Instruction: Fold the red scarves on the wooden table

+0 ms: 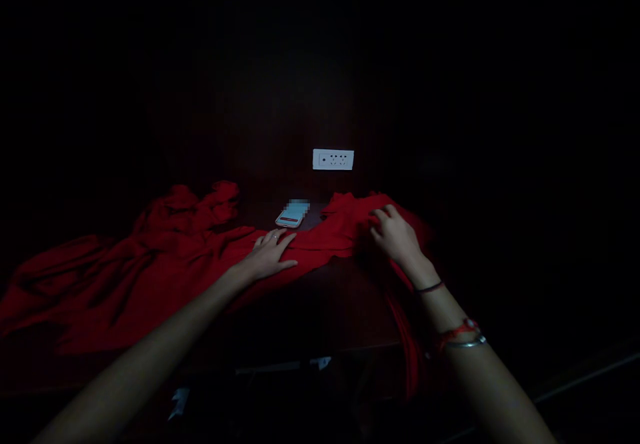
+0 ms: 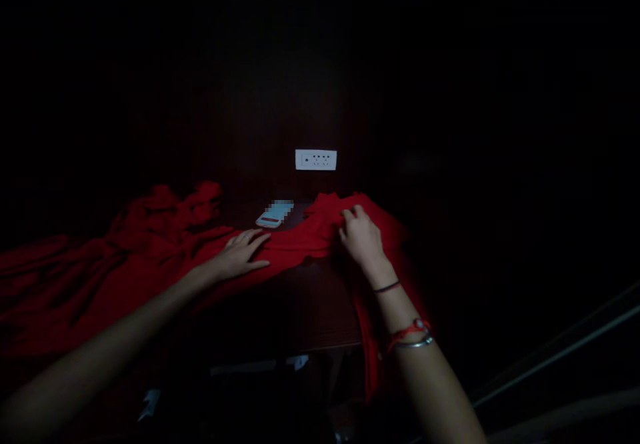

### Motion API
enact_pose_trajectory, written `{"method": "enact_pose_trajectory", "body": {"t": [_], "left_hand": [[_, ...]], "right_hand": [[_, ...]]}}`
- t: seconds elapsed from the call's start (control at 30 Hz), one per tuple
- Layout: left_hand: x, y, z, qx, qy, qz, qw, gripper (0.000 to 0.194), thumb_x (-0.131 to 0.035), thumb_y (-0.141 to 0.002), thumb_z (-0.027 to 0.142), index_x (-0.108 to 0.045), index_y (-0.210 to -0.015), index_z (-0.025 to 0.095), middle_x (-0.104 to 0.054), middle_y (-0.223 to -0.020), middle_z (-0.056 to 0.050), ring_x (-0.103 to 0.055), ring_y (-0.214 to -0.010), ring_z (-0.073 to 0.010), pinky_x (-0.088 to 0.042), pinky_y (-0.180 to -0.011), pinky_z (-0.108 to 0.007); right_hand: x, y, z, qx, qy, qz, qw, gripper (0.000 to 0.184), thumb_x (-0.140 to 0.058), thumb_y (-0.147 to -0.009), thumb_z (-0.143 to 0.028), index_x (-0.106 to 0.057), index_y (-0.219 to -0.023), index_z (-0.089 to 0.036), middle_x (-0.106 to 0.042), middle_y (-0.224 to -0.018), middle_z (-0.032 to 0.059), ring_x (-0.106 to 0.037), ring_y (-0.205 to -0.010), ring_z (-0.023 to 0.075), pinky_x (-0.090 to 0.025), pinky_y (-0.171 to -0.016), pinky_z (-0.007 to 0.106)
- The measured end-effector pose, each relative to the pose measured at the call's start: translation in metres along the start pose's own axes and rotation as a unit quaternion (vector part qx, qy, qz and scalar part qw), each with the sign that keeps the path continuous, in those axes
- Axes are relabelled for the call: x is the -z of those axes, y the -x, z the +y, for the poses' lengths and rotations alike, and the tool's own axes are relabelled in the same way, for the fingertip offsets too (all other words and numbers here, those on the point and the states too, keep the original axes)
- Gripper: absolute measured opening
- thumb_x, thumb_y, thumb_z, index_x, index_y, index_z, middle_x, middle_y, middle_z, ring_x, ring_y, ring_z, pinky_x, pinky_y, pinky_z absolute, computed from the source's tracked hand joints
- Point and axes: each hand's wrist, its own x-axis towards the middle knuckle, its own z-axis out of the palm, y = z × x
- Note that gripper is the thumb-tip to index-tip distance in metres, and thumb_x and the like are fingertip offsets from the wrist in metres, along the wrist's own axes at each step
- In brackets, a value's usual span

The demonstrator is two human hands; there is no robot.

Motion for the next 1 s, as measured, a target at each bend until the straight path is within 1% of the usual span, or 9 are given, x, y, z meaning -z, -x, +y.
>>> {"method": "enact_pose_trajectory", "body": {"t": [0.1, 0.17, 0.23, 0.43, 0.53, 0.63, 0.7, 0.83, 1.0], "left_hand": [[-0.005, 0.002, -0.01, 0.074, 0.024, -0.037, 0.996, 0.075, -0.04, -0.07, 0.059, -0.021, -0.13, 0.019, -0.022, -0.132, -0.015, -0.02, -0.12, -0.0306, -0.022, -0.092, -0.045], [-0.009, 0.005, -0.014, 0.086, 0.044, -0.057, 0.994, 0.076, -0.038, -0.07, 0.06, -0.017, -0.131, 0.019, -0.023, -0.133, -0.016, -0.021, -0.119, -0.0305, -0.023, -0.091, -0.045], [-0.012, 0.008, -0.017, 0.085, 0.053, -0.058, 0.993, 0.074, -0.035, -0.072, 0.061, -0.015, -0.131, 0.021, -0.024, -0.132, -0.015, -0.024, -0.118, -0.0308, -0.024, -0.089, -0.046], [-0.006, 0.006, -0.028, 0.077, 0.01, 0.026, 0.997, 0.048, -0.023, -0.085, 0.042, -0.029, -0.126, 0.018, -0.046, -0.117, -0.012, -0.04, -0.108, -0.0228, -0.03, -0.086, -0.038], [-0.007, 0.002, -0.038, 0.091, -0.041, 0.065, 0.993, 0.043, -0.03, -0.084, 0.039, -0.035, -0.123, 0.02, -0.038, -0.125, -0.01, -0.034, -0.112, -0.0241, -0.028, -0.088, -0.04], [-0.013, -0.001, -0.047, 0.128, -0.061, 0.056, 0.988, 0.052, -0.032, -0.081, 0.048, -0.032, -0.125, 0.02, -0.03, -0.13, -0.013, -0.026, -0.117, -0.0289, -0.024, -0.089, -0.045], [-0.015, -0.002, -0.051, 0.161, -0.056, 0.034, 0.985, 0.057, -0.027, -0.081, 0.052, -0.028, -0.127, 0.018, -0.04, -0.123, -0.015, -0.034, -0.112, -0.0295, -0.026, -0.087, -0.046], [-0.015, -0.001, -0.057, 0.196, -0.058, 0.026, 0.979, 0.052, -0.02, -0.085, 0.046, -0.03, -0.126, 0.017, -0.051, -0.11, -0.015, -0.047, -0.098, -0.0266, -0.035, -0.079, -0.04], [-0.017, 0.0, -0.061, 0.204, -0.056, 0.033, 0.977, 0.045, -0.025, -0.085, 0.041, -0.033, -0.124, 0.021, -0.04, -0.123, -0.012, -0.038, -0.109, -0.0259, -0.034, -0.082, -0.038]], "right_hand": [[-0.019, -0.017, -0.045, 0.188, -0.077, -0.128, 0.971, 0.033, -0.046, -0.075, -0.023, -0.05, -0.106, -0.015, -0.05, -0.106, 0.0099, -0.048, -0.094, 0.0169, -0.039, -0.077, 0.024], [-0.041, -0.025, -0.069, 0.247, -0.099, -0.183, 0.946, 0.042, -0.05, -0.072, -0.023, -0.046, -0.112, -0.011, -0.048, -0.112, 0.0128, -0.045, -0.101, 0.0189, -0.036, -0.082, 0.026], [-0.064, -0.03, -0.086, 0.261, -0.105, -0.212, 0.936, 0.052, -0.052, -0.069, -0.023, -0.041, -0.118, -0.009, -0.044, -0.117, 0.0151, -0.043, -0.104, 0.0213, -0.035, -0.084, 0.029], [-0.105, -0.031, -0.097, 0.205, -0.167, -0.149, 0.953, 0.044, -0.042, -0.077, -0.026, -0.04, -0.119, -0.01, -0.048, -0.114, 0.013, -0.045, -0.103, 0.0179, -0.034, -0.085, 0.028], [-0.109, -0.029, -0.092, 0.186, -0.153, -0.123, 0.963, 0.04, -0.042, -0.078, -0.026, -0.044, -0.115, -0.012, -0.05, -0.11, 0.0115, -0.045, -0.1, 0.0174, -0.034, -0.084, 0.028], [-0.107, -0.028, -0.087, 0.151, -0.111, -0.089, 0.978, 0.043, -0.042, -0.078, -0.035, -0.043, -0.116, -0.014, -0.045, -0.114, 0.013, -0.04, -0.104, 0.0209, -0.033, -0.085, 0.031], [-0.107, -0.03, -0.085, 0.118, -0.077, -0.073, 0.987, 0.047, -0.04, -0.078, -0.039, -0.042, -0.117, -0.012, -0.043, -0.116, 0.0151, -0.038, -0.107, 0.0233, -0.031, -0.087, 0.034], [-0.108, -0.034, -0.084, 0.075, -0.032, -0.103, 0.991, 0.039, -0.041, -0.079, -0.026, -0.043, -0.113, -0.008, -0.054, -0.101, 0.0154, -0.047, -0.096, 0.022, -0.031, -0.084, 0.032], [-0.107, -0.037, -0.081, 0.088, -0.058, -0.137, 0.985, 0.025, -0.037, -0.078, -0.015, -0.053, -0.097, -0.011, -0.056, -0.092, 0.0123, -0.052, -0.085, 0.0168, -0.037, -0.069, 0.023]]}}
